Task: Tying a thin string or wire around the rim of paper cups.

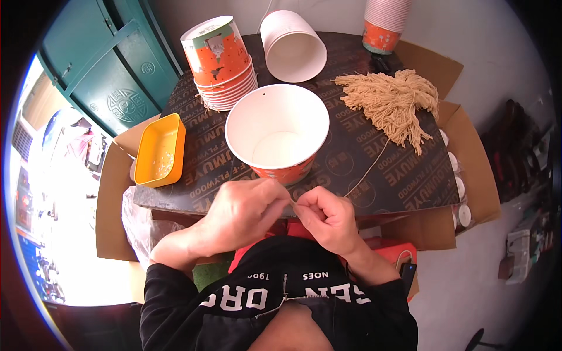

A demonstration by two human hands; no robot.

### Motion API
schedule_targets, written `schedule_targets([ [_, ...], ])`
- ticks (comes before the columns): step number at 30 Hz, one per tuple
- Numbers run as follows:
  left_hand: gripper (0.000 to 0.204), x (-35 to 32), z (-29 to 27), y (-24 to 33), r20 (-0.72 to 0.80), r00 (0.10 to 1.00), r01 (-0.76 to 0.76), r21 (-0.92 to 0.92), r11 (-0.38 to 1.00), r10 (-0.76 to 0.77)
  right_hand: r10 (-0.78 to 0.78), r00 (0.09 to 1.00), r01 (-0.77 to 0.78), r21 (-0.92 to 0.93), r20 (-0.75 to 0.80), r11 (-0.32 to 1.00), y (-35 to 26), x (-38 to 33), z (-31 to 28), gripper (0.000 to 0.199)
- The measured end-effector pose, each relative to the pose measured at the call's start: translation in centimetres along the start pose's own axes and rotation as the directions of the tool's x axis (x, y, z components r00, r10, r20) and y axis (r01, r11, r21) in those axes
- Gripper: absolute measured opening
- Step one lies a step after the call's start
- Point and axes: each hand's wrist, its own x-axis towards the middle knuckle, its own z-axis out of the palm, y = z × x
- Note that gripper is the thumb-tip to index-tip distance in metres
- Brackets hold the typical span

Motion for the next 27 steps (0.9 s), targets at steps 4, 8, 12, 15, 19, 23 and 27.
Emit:
schedule_targets([
  [4,0.021,0.4,-1.6,-0.2,-0.191,0.982,0.016,0.118,0.993,0.007,0.008,0.988,0.0,0.054,-0.152,0.999,0.1,0.4,0.6,0.009],
  [8,0.029,1.6,-2.5,0.2,-0.218,0.976,0.081,0.348,0.934,-0.003,-0.018,0.974,0.029,0.046,-0.227,0.999,0.6,0.6,0.5,0.011],
  [12,0.022,1.6,-1.8,-1.8,-0.133,0.987,-0.018,0.439,0.898,0.085,0.04,0.98,-0.024,0.084,-0.197,0.996,0.8,1.0,0.5,0.014],
  [15,0.018,1.4,-1.6,-1.8,-0.072,0.995,-0.041,0.351,0.936,0.07,0.045,0.976,-0.026,0.09,-0.212,0.996,0.8,1.5,0.4,0.017],
  [19,0.017,1.5,-1.8,-1.0,-0.059,0.996,-0.04,0.29,0.956,0.06,0.066,0.984,-0.055,0.07,-0.167,0.996,0.8,1.6,-0.3,0.016],
  [23,0.015,2.0,-2.4,-1.0,-0.086,0.995,-0.019,0.239,0.971,0.041,0.143,0.981,-0.126,0.129,-0.128,0.984,0.6,1.7,-0.7,0.016],
  [27,0.01,3.0,-2.9,-1.7,-0.038,0.999,0.014,0.21,0.978,-0.007,0.179,0.979,-0.162,0.17,-0.092,0.972,0.6,2.1,-0.8,0.016],
])
